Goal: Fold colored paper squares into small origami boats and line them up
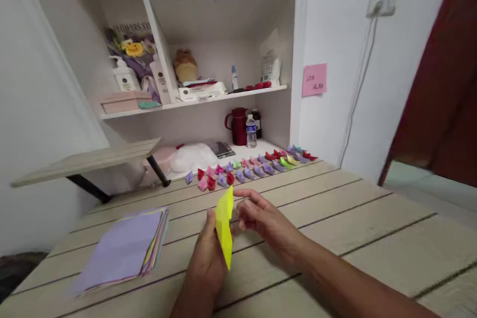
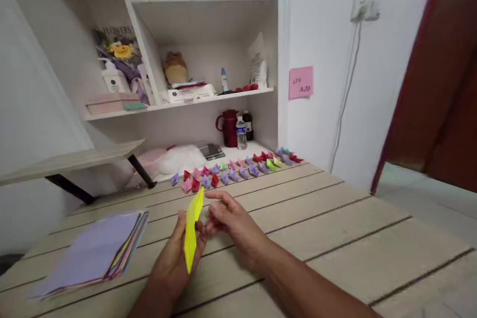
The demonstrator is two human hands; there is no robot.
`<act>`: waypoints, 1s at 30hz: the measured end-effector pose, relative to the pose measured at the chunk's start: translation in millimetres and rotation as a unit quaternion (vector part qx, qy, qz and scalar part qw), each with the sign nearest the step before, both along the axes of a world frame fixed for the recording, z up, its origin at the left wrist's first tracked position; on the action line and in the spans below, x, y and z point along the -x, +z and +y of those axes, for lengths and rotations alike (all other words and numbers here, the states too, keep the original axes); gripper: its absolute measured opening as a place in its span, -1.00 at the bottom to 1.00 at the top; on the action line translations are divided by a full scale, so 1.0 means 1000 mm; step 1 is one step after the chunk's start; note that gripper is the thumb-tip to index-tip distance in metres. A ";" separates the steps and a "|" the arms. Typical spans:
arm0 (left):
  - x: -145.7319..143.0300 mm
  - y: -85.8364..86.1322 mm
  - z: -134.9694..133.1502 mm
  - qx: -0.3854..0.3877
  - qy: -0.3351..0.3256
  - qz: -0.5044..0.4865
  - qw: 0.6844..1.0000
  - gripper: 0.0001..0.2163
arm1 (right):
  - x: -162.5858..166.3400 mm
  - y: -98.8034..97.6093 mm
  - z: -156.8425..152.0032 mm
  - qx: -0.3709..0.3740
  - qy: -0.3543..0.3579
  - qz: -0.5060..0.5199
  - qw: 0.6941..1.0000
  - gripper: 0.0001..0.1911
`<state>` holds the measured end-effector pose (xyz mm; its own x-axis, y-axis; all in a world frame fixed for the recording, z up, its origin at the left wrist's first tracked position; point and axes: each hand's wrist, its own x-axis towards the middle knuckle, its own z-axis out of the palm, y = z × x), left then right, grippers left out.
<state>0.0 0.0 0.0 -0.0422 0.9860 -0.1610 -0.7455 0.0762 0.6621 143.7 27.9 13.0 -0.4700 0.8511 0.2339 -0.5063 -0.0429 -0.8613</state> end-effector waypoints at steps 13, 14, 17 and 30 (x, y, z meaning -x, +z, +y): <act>-0.002 -0.008 0.004 -0.035 -0.092 0.025 0.995 -0.61 | 0.011 -0.008 -0.003 -0.012 0.035 -0.006 0.999 -0.22; -0.002 -0.007 0.004 -0.036 -0.092 0.027 0.995 -0.59 | 0.011 -0.008 -0.002 -0.014 0.034 -0.007 0.999 -0.22; -0.003 -0.007 0.003 -0.041 -0.093 0.035 0.994 -0.58 | 0.011 -0.010 -0.001 -0.026 0.036 -0.010 0.999 -0.18; -0.005 -0.014 0.004 -0.068 -0.050 0.070 0.994 -0.56 | 0.012 -0.004 -0.004 -0.033 -0.024 -0.042 0.998 -0.26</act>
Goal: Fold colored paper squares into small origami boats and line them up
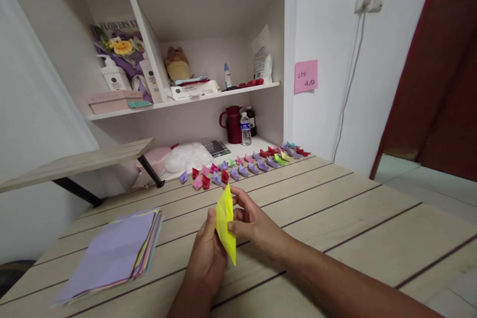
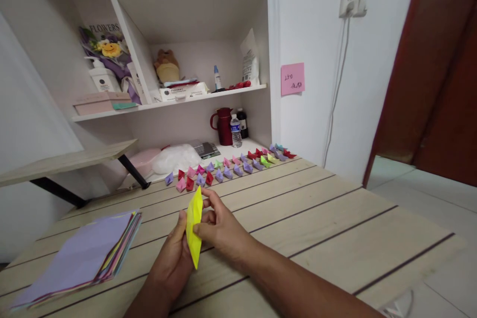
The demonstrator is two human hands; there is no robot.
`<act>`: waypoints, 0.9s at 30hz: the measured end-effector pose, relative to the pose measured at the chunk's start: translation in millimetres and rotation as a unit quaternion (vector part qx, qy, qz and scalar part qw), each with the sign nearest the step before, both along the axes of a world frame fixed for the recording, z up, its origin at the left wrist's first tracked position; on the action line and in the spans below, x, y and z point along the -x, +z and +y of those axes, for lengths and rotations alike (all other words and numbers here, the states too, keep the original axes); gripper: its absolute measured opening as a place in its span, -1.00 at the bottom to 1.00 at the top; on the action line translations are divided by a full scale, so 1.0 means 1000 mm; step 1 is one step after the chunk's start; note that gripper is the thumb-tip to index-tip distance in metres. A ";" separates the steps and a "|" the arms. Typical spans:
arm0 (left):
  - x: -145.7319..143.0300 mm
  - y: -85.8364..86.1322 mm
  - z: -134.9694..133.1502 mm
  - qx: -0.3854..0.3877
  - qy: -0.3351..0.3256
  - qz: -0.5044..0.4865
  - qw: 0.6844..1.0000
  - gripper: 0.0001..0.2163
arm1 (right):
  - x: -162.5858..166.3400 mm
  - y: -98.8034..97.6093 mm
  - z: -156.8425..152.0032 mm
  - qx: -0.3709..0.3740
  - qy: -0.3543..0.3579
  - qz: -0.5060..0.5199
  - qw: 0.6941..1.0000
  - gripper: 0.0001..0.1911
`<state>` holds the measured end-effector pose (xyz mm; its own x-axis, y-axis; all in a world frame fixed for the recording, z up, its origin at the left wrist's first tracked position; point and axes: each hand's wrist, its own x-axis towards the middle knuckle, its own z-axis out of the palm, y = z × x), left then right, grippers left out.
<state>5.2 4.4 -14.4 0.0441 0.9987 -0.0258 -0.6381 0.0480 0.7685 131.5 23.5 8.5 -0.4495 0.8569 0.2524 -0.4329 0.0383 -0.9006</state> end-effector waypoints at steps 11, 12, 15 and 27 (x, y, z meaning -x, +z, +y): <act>-0.006 -0.001 -0.004 -0.010 0.071 0.107 0.992 -0.57 | 0.002 -0.001 0.002 0.044 -0.066 -0.040 0.996 -0.62; -0.006 -0.001 -0.004 -0.007 0.071 0.117 0.991 -0.56 | 0.001 -0.001 0.002 0.045 -0.062 -0.043 0.996 -0.65; -0.006 -0.001 -0.004 -0.007 0.068 0.149 0.987 -0.54 | 0.000 0.000 0.003 0.051 -0.064 -0.057 0.995 -0.72; -0.007 0.003 -0.010 -0.047 0.133 0.324 0.936 -0.47 | 0.000 -0.009 0.009 0.044 -0.047 -0.074 0.995 -0.67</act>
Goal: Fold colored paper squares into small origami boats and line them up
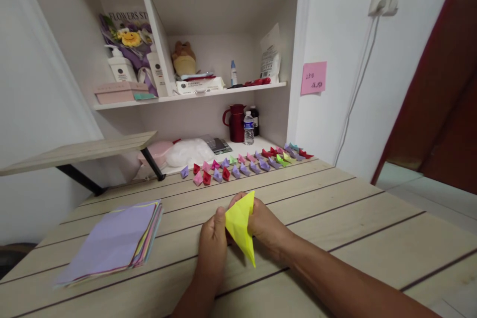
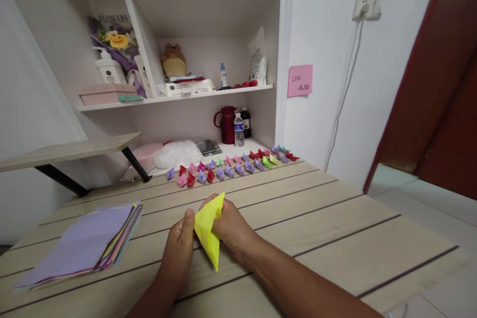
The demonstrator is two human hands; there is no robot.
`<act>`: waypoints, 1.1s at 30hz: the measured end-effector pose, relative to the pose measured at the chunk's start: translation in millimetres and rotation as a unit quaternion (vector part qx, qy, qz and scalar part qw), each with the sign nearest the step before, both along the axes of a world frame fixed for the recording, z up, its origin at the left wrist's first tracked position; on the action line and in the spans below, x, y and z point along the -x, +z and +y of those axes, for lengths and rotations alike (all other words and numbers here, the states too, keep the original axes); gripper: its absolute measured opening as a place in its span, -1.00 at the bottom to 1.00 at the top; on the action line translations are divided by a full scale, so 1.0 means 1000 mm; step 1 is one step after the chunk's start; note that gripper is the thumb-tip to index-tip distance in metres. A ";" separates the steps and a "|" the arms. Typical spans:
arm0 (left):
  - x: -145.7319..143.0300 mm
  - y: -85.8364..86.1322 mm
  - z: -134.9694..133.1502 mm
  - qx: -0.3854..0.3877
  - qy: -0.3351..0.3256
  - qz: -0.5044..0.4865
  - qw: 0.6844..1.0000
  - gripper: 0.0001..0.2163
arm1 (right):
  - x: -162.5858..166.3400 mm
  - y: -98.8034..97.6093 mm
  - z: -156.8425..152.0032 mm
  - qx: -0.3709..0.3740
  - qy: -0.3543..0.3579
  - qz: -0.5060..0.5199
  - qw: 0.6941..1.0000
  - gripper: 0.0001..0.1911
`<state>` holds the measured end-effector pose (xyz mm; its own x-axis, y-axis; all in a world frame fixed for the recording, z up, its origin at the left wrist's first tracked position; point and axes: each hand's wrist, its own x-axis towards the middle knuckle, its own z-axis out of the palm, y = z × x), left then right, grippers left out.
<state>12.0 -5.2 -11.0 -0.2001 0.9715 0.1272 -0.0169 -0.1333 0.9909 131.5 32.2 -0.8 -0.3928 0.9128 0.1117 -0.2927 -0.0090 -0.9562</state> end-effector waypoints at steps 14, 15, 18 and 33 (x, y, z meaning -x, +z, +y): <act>0.032 0.004 -0.002 -0.023 0.121 0.229 0.966 -0.78 | -0.010 -0.013 0.009 -0.015 0.019 -0.163 0.986 -0.77; 0.035 0.003 -0.008 -0.022 0.131 0.230 0.964 -0.73 | -0.011 -0.015 0.011 -0.020 0.019 -0.185 0.982 -0.78; 0.034 -0.007 -0.035 -0.007 0.147 0.208 0.967 -0.64 | -0.011 -0.016 0.010 -0.053 0.005 -0.256 0.965 -0.78; -0.005 -0.054 -0.132 -0.135 0.199 0.317 0.918 -0.61 | -0.042 -0.012 -0.093 -0.267 -0.042 -0.588 0.762 -0.71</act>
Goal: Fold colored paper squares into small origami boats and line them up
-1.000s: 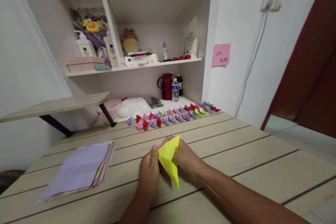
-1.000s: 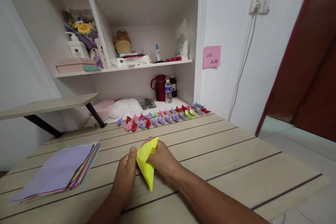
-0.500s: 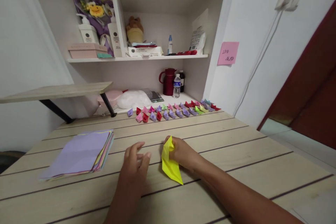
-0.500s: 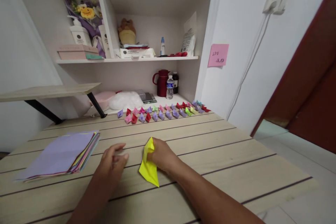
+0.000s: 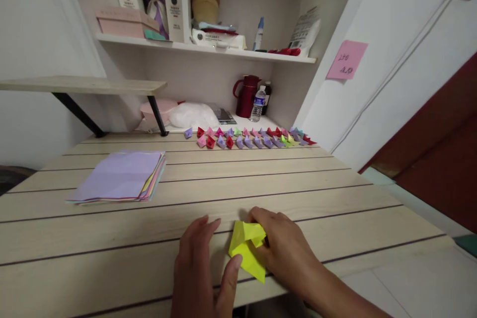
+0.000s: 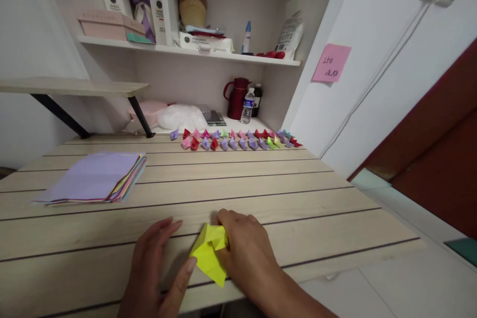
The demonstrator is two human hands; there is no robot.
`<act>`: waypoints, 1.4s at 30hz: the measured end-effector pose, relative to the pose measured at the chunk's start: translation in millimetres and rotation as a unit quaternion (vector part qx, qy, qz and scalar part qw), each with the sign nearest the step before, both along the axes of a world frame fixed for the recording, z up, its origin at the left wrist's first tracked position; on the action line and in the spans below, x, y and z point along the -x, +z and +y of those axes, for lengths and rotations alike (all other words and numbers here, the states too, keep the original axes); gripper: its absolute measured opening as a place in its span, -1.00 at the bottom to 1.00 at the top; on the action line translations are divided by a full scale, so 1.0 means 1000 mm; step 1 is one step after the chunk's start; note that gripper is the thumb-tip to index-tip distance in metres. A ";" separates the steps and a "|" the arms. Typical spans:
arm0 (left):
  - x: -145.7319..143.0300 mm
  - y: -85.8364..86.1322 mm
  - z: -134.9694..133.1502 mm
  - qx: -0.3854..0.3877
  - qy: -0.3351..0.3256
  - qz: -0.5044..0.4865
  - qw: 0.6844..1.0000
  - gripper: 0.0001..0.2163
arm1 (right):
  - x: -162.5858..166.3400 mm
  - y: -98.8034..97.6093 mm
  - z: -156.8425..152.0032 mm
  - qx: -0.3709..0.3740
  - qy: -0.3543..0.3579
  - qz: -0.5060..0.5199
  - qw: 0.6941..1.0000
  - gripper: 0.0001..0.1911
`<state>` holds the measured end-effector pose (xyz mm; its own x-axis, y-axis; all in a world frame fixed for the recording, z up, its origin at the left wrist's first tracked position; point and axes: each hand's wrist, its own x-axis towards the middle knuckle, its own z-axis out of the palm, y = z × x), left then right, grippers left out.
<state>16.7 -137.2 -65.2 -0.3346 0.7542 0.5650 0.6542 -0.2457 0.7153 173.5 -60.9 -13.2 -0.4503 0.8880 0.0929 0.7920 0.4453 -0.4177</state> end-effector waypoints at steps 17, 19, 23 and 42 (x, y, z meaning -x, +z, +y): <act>0.022 0.000 0.018 -0.105 -0.067 0.465 0.877 -0.72 | -0.039 -0.019 -0.005 -0.092 0.143 0.123 0.978 -0.47; 0.023 0.001 0.018 -0.107 -0.068 0.476 0.870 -0.73 | -0.046 -0.015 -0.007 -0.074 0.171 0.117 0.975 -0.48; 0.023 0.002 0.016 -0.088 -0.073 0.494 0.862 -0.68 | -0.060 -0.002 -0.012 0.020 0.191 0.145 0.971 -0.40; 0.021 0.017 0.003 -0.028 -0.118 0.433 0.893 -0.74 | -0.062 -0.010 -0.035 -0.073 0.177 0.079 0.978 -0.43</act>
